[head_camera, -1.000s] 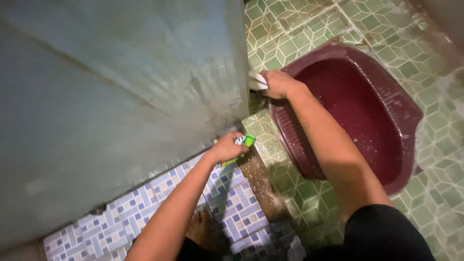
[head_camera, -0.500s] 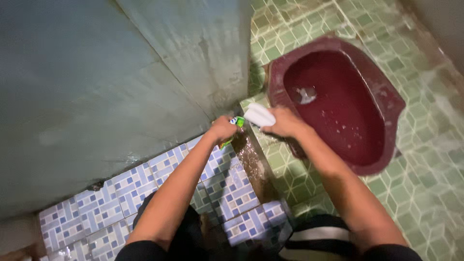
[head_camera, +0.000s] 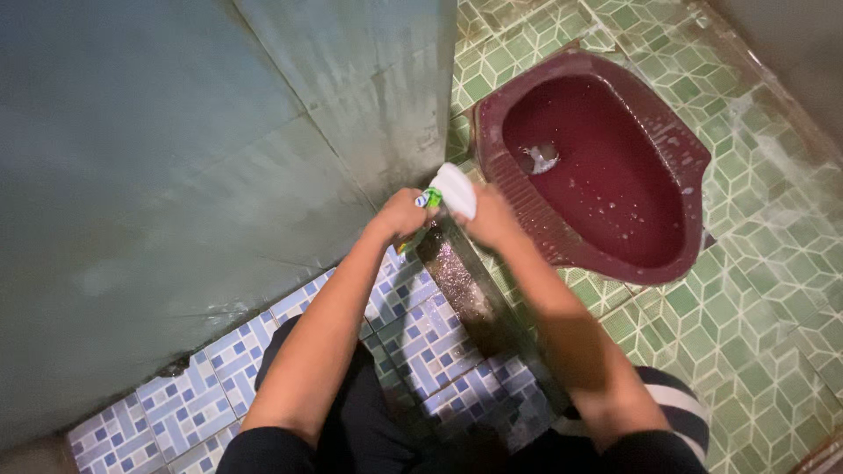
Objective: The person cleans a squat toilet by pouring water from a pink pitcher, applying cleaning solution from a green packet, and scrubbing the toilet surface and surrounding floor tiles with a white cloth.
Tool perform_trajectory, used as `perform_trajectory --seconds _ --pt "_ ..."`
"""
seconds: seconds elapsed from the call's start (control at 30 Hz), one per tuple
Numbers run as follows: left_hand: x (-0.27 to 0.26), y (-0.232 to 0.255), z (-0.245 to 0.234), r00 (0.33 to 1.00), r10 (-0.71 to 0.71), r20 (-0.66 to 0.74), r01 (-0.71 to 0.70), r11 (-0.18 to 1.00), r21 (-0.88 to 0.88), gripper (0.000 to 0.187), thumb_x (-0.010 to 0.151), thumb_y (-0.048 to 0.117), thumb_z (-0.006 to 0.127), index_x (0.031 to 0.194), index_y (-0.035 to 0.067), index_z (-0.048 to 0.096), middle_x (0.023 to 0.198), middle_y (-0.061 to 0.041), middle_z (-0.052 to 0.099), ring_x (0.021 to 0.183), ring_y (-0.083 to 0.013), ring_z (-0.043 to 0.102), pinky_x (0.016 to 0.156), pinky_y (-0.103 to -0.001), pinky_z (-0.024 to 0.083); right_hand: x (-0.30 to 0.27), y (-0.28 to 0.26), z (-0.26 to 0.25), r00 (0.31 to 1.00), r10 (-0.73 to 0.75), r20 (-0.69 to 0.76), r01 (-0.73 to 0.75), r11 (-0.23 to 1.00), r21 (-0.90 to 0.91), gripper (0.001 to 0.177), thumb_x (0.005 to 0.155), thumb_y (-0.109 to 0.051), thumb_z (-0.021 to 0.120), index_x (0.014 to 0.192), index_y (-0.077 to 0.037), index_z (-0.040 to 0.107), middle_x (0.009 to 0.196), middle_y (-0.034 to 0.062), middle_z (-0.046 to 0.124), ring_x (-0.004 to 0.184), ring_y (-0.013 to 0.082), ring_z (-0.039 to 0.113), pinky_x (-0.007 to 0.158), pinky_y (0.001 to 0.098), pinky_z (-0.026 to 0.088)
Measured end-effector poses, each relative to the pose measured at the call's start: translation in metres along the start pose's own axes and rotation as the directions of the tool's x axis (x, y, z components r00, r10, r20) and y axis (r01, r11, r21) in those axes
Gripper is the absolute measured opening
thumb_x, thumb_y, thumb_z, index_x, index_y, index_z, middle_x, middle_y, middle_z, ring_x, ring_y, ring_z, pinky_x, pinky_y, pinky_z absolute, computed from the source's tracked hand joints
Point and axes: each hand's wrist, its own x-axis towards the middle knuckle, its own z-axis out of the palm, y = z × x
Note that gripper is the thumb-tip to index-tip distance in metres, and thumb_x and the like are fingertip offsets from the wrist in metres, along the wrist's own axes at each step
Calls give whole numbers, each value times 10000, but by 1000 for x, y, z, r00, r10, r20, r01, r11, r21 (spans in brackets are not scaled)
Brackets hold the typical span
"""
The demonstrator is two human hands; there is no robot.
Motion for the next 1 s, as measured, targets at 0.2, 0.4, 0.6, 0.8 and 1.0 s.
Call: perform_trajectory --seconds 0.2,0.4,0.6,0.8,1.0 --pt "7 35 4 968 249 -25 -250 968 -24 363 886 401 716 965 48 739 860 -143 753 795 -279 721 780 -435 539 -23 25 -14 966 19 257 -53 991 124 823 787 -386 802 1453 -58 446 1209 234 647 1100 419 647 967 490 521" --pt "6 55 22 935 354 -6 -352 930 -109 573 960 597 563 881 51 716 786 -131 736 756 -288 701 762 -430 520 -53 90 -56 819 418 393 -537 317 782 490 930 -361 679 1244 9 606 999 111 671 858 242 693 771 453 631" --pt "-11 92 45 943 330 36 -328 943 -64 648 944 658 526 754 69 716 702 -148 709 687 -282 699 719 -415 536 -57 76 -48 915 279 290 -262 -135 956 363 990 -376 581 1216 -93 612 977 76 724 767 189 693 624 350 566" --pt "-25 119 62 910 413 16 -412 910 -54 486 943 569 562 865 140 776 738 -107 742 737 -298 724 720 -419 531 -58 74 -49 936 119 332 -294 -255 921 422 988 -391 503 1199 -45 622 983 129 762 730 206 689 626 336 580" --pt "-14 119 79 930 365 -34 -350 912 212 320 924 470 624 1047 220 783 965 -124 763 925 -359 706 785 -485 536 -56 96 -52 857 399 325 -327 -67 943 376 975 -393 551 1194 -99 628 918 70 733 717 172 686 558 326 530"
